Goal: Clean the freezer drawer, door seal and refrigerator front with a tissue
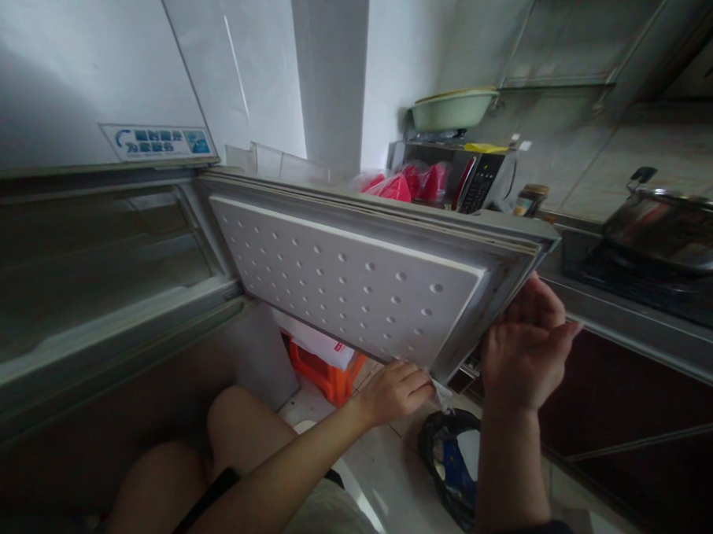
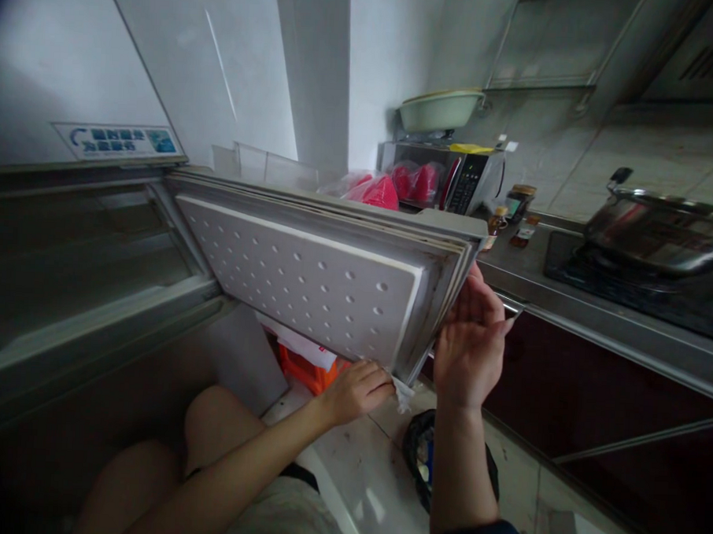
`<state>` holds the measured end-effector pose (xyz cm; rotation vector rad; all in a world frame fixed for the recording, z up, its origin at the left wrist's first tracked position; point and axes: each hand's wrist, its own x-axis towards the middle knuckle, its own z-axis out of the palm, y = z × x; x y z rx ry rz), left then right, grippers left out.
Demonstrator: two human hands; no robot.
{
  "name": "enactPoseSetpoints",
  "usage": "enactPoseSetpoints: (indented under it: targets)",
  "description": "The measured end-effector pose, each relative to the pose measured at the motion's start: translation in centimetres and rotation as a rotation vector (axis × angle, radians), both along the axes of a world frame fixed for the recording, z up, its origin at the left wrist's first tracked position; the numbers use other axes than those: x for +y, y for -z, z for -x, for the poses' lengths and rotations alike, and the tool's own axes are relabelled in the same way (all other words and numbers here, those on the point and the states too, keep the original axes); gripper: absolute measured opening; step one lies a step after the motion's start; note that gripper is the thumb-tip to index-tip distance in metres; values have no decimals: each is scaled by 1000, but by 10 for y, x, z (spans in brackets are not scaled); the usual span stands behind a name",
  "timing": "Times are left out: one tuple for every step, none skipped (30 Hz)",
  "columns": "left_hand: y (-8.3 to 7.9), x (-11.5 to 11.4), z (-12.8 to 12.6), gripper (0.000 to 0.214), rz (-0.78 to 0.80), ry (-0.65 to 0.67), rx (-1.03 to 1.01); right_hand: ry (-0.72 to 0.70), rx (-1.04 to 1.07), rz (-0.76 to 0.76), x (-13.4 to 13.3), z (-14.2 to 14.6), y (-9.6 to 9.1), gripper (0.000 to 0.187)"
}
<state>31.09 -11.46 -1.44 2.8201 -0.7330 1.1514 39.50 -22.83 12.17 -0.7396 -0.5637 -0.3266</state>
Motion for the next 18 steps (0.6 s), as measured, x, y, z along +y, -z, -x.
enactPoseSetpoints:
  targets:
    - [3, 5, 1, 20, 1, -10, 4, -3, -1, -1, 0, -1, 0, 36]
    - [6, 12, 3, 21, 8, -24, 11, -2, 1, 1, 0, -1, 0, 36]
    - [10, 21, 6, 22, 27, -39, 16, 4, 2, 3, 0, -1, 0, 35]
    - [13, 32, 10, 22, 58, -59, 19, 13, 1, 5, 0, -2, 0, 35]
    - [15, 43, 13, 23, 96, -80, 19, 24, -1, 7, 0, -2, 0, 35]
    - [17, 56, 18, 24, 135, -102, 19, 31, -4, 9, 1, -2, 0, 36]
    - [19, 68, 22, 24, 173, -128, 17, 34, -7, 11, 1, -1, 0, 36]
    - [20, 80, 27, 24, 207, -156, 15, 34, -10, 14, 1, -1, -1, 36]
    - [21, 91, 31, 23, 239, -188, 15, 33, -11, 16, 2, -1, -1, 36]
    - [23, 102, 36, 21, 274, -222, 14, 32, -9, 18, 2, -1, -1, 36]
    - [25, 113, 40, 18, 319, -259, 13, 34, -2, 15, 2, -1, -1, 36]
    - [27, 123, 44, 16, 371, -299, 8, 41, 11, 8, 1, -2, 0, 38]
    - [30, 133, 47, 14, 429, -341, -1, 52, 28, 0, 1, -2, 0, 39]
    - [34, 144, 50, 13, 493, -384, -13, 61, 44, -5, 1, -3, 0, 41]
    - [38, 155, 53, 13, 562, -430, -30, 68, 56, -6, 1, -3, 0, 42]
    - [41, 167, 55, 14, 635, -478, -53, 72, 61, -4, 2, -3, 0, 43]
    - [44, 179, 57, 15, 711, -532, -83, 77, 60, -4, 2, -2, -1, 43]
    - [46, 192, 58, 15, 787, -588, -118, 82, 57, -10, 3, -1, -1, 42]
